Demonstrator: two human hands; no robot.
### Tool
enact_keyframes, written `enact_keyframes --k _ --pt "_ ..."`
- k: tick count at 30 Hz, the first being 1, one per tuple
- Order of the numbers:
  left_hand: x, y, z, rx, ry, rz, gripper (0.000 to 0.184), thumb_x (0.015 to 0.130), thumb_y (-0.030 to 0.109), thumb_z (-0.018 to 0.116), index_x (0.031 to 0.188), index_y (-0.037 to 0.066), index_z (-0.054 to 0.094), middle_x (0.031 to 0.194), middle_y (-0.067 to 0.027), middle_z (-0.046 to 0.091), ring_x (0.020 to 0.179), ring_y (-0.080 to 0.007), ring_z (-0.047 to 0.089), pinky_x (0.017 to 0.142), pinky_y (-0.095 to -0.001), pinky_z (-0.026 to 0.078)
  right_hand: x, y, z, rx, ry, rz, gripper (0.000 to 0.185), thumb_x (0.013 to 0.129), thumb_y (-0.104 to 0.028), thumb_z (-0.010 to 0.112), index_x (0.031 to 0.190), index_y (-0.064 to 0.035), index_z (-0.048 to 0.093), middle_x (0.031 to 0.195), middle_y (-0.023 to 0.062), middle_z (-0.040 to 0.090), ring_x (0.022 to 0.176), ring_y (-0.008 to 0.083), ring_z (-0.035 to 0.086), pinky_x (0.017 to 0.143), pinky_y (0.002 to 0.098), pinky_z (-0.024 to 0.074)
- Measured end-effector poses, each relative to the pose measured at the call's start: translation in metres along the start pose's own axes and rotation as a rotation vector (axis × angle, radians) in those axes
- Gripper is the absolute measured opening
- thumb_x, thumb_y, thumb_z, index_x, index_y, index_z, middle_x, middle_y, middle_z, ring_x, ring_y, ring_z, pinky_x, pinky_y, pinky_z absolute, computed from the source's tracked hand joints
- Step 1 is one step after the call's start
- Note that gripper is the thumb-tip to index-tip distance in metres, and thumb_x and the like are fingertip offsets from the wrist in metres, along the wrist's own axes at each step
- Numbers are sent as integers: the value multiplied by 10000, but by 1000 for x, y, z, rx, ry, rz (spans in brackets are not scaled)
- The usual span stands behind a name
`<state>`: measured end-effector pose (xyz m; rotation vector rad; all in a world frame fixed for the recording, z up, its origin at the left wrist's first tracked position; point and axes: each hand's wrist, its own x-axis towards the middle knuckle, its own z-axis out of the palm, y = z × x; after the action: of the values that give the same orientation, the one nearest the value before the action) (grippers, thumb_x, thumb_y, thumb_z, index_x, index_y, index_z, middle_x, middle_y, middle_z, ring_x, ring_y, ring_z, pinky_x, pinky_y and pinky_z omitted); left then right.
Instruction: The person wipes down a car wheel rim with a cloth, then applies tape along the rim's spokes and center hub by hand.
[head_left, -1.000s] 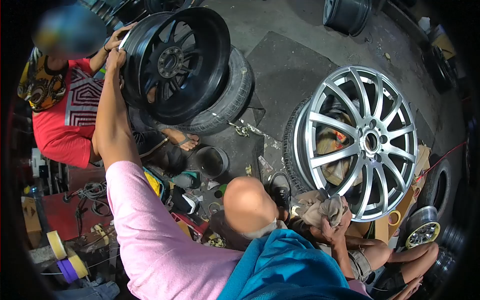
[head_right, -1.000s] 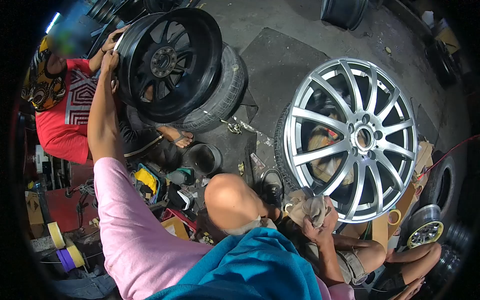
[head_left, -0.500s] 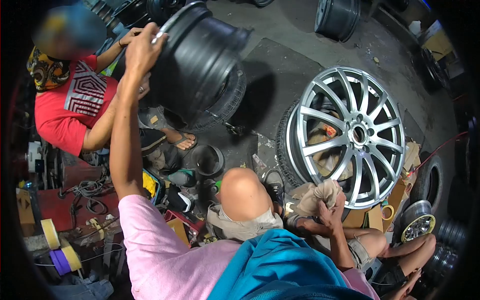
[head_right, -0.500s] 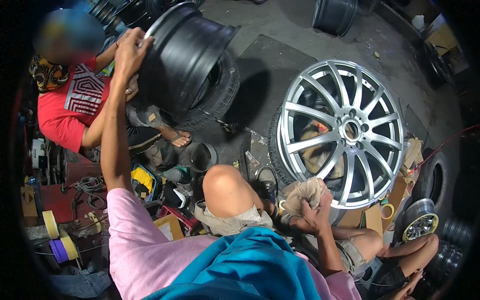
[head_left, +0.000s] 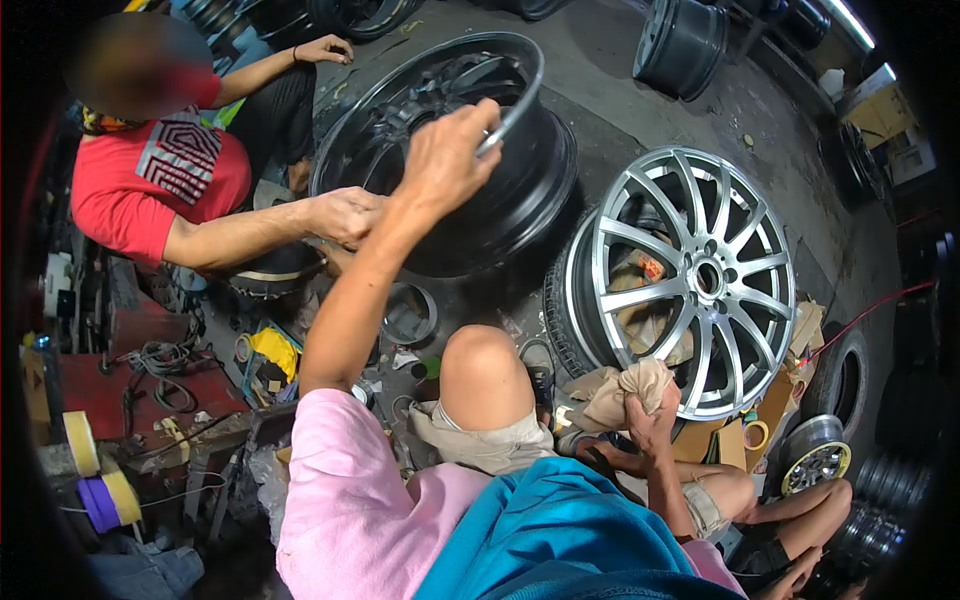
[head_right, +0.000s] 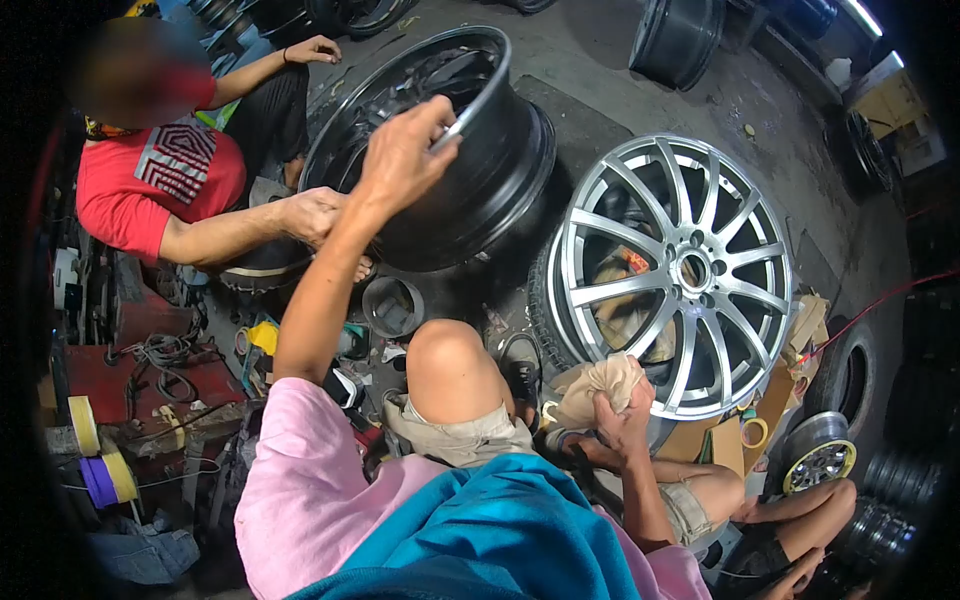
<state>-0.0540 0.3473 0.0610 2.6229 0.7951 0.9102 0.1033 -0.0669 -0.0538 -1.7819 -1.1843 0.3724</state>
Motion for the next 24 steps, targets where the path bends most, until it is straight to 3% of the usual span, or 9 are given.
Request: enact_keyframes --k 5,10,17,19,21,24 --pt "-46 6 24 -77 -86 -29 238 792 87 751 972 81 595 832 -128 664 768 -372 676 682 -472 512 -1 4 3 -21 -8 18 233 699 -5 635 926 20 683 945 166 658 860 364 651 832 408 522" --pt "-100 0 42 -34 -218 -1 327 748 20 766 995 68 556 916 -112 593 934 -361 620 761 -478 504 -1 -5 3 -22 -3 133 231 707 -3 631 930 17 690 945 164 668 867 357 656 843 400 523" --pt "-162 -25 57 55 -253 113 317 720 13 790 965 65 595 971 -110 543 960 -323 569 779 -453 476 -2 1 3 14 -6 154 258 723 -15 649 972 22 702 990 169 695 909 354 672 896 393 523" --pt "-181 -34 70 104 -271 113 258 749 39 773 948 55 610 965 -114 543 953 -315 574 776 -447 481 -2 -3 4 23 32 159 262 730 -19 653 984 25 698 994 173 694 925 356 673 906 400 520" --pt "-194 -41 79 167 -345 71 128 824 34 670 948 44 642 977 -116 572 959 -307 587 805 -426 485 -1 -3 3 7 17 167 274 733 -20 657 999 28 696 1003 178 695 943 357 671 919 403 517" --pt "-210 -49 85 128 -386 -7 82 845 40 635 926 34 640 962 -129 590 940 -317 602 798 -444 504 -4 1 2 -78 2 108 274 736 -22 667 1004 32 691 1014 182 694 955 362 669 927 407 514"
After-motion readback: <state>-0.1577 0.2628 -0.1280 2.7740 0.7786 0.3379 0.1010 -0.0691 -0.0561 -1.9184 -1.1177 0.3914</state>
